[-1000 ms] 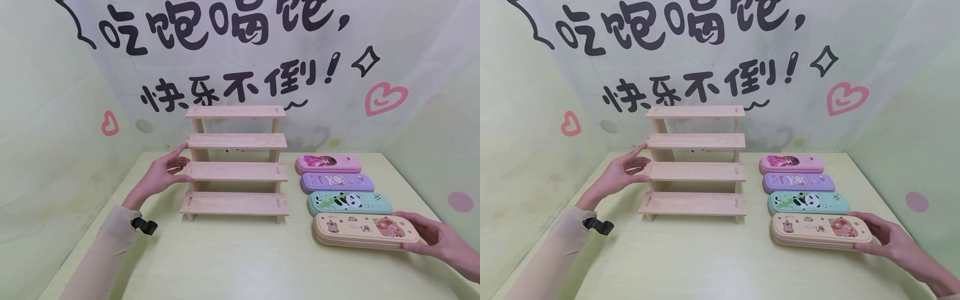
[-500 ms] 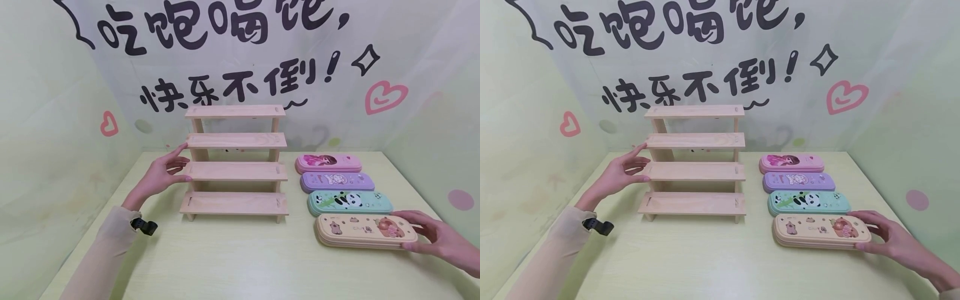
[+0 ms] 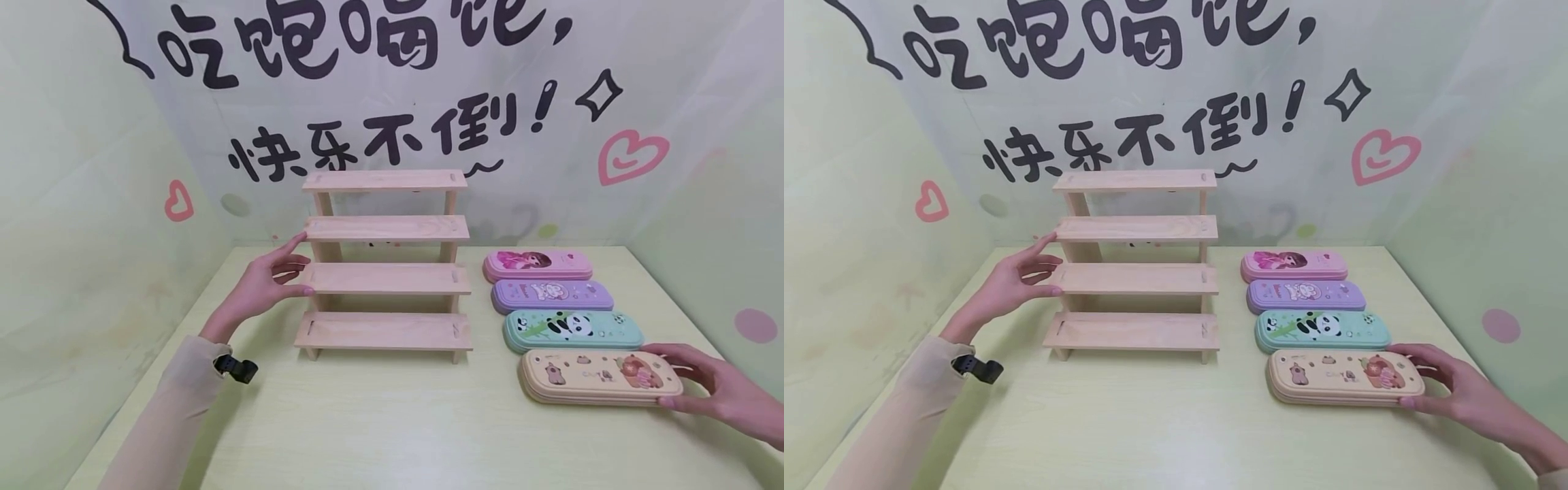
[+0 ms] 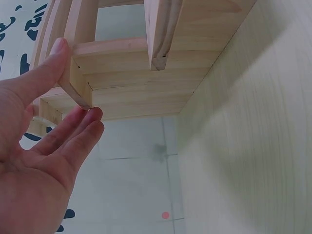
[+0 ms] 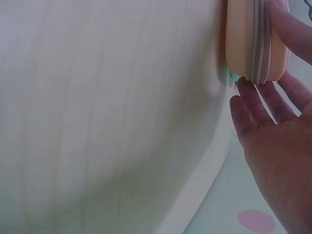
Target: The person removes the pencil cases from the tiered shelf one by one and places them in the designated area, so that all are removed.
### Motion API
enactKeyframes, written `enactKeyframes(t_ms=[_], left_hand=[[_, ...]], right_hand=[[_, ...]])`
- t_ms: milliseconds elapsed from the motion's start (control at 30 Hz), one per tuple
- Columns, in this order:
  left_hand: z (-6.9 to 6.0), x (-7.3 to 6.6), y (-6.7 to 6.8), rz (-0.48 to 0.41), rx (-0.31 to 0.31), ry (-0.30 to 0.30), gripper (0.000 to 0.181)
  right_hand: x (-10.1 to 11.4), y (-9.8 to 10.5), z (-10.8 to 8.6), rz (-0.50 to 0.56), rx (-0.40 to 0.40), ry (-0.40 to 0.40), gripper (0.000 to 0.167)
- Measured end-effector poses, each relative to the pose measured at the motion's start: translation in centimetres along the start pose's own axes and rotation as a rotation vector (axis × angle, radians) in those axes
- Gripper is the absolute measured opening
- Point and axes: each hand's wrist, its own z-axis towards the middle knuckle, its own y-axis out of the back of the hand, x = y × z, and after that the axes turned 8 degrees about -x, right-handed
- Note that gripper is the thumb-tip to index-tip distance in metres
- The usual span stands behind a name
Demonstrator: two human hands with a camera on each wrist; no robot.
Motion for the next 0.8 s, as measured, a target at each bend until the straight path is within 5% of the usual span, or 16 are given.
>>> enactKeyframes(t_ms=[800], left_hand=[[0.03,0.01,-0.15,-0.016,0.005,-0.002,0.106]], right_hand=[[0.0,-0.12,-0.27,-0.045,-0.017,-0.01,0.081]])
